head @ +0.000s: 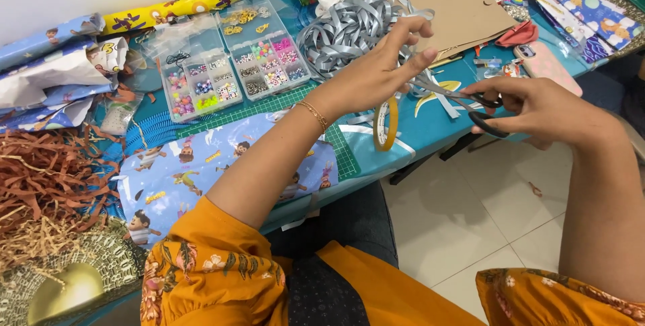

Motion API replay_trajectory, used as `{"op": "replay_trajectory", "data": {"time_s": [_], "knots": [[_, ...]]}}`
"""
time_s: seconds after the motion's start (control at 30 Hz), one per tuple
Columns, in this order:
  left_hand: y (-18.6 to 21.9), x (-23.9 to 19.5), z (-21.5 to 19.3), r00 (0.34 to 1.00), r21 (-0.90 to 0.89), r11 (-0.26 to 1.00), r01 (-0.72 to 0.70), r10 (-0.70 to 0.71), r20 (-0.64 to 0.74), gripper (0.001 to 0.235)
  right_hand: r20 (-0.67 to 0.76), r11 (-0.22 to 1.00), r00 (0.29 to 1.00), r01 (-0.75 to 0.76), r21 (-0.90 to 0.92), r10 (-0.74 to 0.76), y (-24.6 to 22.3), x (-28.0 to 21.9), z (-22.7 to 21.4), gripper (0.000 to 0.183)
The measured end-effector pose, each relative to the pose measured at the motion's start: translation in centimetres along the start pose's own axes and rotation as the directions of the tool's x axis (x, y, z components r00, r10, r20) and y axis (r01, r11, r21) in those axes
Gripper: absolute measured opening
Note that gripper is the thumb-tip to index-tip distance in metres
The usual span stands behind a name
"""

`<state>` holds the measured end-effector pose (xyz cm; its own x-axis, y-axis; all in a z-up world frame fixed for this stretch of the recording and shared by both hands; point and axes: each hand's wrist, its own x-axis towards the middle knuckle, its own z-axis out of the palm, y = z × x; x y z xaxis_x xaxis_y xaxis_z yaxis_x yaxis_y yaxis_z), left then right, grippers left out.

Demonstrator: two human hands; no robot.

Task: The person places small packaged items and shredded paper into a cardboard box, closes the lid, and wraps the box in blue patterned wrapping paper. They use scissors to cut tape and secure the paper around the box, folding the edges neatly.

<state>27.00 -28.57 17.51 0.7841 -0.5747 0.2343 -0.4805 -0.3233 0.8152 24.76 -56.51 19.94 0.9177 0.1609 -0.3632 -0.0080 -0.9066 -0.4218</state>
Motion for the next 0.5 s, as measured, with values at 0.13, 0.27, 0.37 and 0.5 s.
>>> {"op": "replay_trajectory", "data": {"time_s": [0.13,0.27,0.37,0.5], "knots": [[-0.1,0.2,-0.3,1.000,-0.069,0.997,0.016,-0.015,0.020,0.066,0.015,0.999,1.000,0.008,-0.045,-0.007,-0.4,-0.1,-0.1,0.045],[-0.5,0.4,-0.3,0.999,-0.112,0.993,-0.038,0.041,0.027,0.064,-0.017,0.998,0.999,0.034,-0.053,-0.035,-0.2,-0.3,-0.1,0.041],[-0.4,0.3,-0.3,0.998,-0.135,0.990,-0.049,0.054,0.036,0.060,-0.014,0.998,0.999,0.028,-0.049,-0.029,0.3,-0.4,-0.2,0.044],[-0.2,0.3,-0.6,0.998,-0.049,0.997,0.051,-0.049,0.040,0.066,0.003,0.999,1.000,-0.013,0.038,0.013,1.4,0.0,-0.6,0.040]]}}
